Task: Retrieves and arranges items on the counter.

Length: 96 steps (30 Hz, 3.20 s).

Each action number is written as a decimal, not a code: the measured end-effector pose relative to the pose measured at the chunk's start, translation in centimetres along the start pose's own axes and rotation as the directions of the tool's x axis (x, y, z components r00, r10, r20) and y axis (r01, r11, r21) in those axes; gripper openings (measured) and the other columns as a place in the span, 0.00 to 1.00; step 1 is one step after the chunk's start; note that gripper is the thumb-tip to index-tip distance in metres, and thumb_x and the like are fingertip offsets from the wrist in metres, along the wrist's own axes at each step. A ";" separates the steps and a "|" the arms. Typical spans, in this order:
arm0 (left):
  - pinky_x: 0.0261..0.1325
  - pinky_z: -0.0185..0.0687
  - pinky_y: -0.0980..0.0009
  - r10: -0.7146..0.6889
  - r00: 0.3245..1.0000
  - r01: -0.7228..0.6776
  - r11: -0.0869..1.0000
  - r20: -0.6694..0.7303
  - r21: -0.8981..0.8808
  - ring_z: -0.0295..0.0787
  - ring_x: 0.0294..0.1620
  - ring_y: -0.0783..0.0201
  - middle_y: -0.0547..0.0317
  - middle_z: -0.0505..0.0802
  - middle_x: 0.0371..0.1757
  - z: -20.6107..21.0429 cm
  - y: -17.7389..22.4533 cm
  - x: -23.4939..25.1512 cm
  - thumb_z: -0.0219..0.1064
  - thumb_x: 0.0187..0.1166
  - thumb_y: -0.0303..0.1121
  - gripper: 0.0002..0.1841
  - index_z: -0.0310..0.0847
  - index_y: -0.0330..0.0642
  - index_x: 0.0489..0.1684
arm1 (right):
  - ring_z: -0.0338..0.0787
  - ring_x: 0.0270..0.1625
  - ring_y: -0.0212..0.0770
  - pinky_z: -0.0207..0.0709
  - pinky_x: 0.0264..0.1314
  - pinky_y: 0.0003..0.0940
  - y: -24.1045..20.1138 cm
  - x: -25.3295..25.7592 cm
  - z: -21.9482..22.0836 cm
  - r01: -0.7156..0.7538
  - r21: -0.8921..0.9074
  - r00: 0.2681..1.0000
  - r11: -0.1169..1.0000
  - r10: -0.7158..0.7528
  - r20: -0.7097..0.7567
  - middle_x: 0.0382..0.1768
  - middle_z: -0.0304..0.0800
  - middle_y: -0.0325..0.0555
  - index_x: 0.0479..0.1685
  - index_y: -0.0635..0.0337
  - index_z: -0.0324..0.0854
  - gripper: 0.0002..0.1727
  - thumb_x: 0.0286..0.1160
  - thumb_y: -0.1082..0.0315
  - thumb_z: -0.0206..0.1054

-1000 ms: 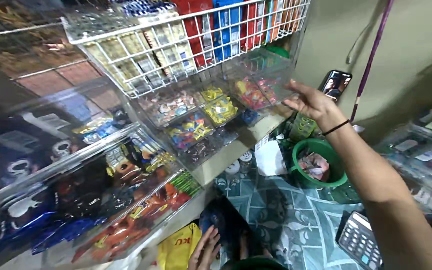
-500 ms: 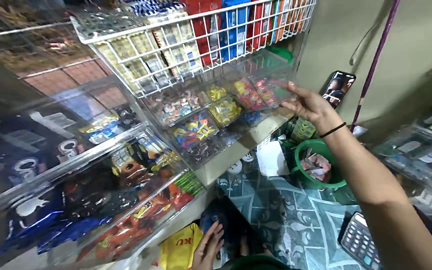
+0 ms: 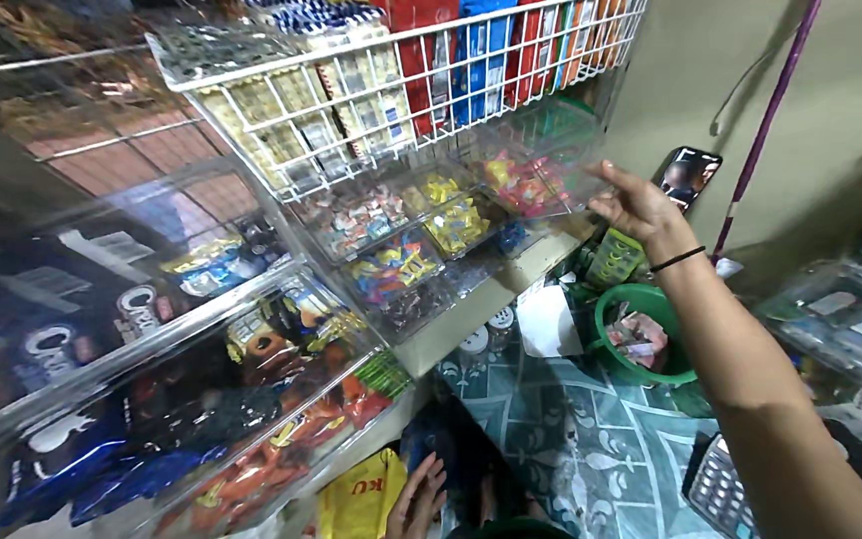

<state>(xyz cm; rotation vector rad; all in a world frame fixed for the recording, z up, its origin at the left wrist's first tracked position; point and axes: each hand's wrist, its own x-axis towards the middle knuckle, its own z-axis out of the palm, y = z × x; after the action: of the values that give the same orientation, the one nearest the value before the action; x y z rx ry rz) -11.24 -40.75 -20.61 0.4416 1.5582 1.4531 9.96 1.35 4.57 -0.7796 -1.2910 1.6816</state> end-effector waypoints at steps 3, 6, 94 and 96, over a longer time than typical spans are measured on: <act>0.66 0.85 0.57 0.001 1.000 -0.001 1.000 0.011 -0.008 0.86 0.68 0.54 0.40 0.83 0.73 -0.2 -0.2 0.2 0.54 0.84 0.27 0.23 0.70 0.29 0.78 | 0.93 0.35 0.30 0.90 0.43 0.23 0.1 0.0 -0.1 -0.003 0.009 1.000 1.000 0.004 -0.013 0.38 0.91 0.38 0.67 0.58 0.76 0.18 0.93 0.58 0.52; 0.66 0.84 0.57 -0.004 1.000 0.004 1.000 0.004 -0.016 0.85 0.69 0.54 0.40 0.83 0.73 -0.1 0.2 0.3 0.53 0.84 0.27 0.23 0.70 0.28 0.77 | 0.93 0.36 0.29 0.90 0.41 0.22 1.0 0.0 -0.6 0.026 0.032 1.000 0.999 -0.026 0.009 0.42 0.91 0.39 0.69 0.57 0.76 0.18 0.93 0.59 0.50; 0.80 0.72 0.56 0.619 0.600 -0.800 0.477 0.506 0.364 0.77 0.80 0.51 0.42 0.74 0.84 17.5 26.2 9.5 0.60 0.87 0.32 0.28 0.64 0.35 0.86 | 0.90 0.56 0.45 0.87 0.54 0.40 -3.3 6.9 2.4 0.075 -0.536 0.988 0.841 -0.134 -0.073 0.71 0.80 0.58 0.87 0.57 0.62 0.34 0.86 0.56 0.65; 0.84 0.66 0.54 0.617 0.635 -0.771 0.469 0.465 0.430 0.68 0.86 0.47 0.40 0.63 0.90 20.2 28.0 11.9 0.61 0.87 0.32 0.33 0.54 0.34 0.90 | 0.90 0.46 0.39 0.87 0.46 0.32 -3.7 6.9 2.8 0.091 -0.502 0.983 0.860 -0.159 -0.095 0.66 0.82 0.55 0.83 0.60 0.67 0.30 0.84 0.65 0.67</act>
<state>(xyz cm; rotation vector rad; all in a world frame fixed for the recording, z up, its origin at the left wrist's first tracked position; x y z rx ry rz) -10.04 -13.17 3.25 1.7874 1.6795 1.3352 5.46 6.75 9.01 -1.0606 -1.6661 1.1753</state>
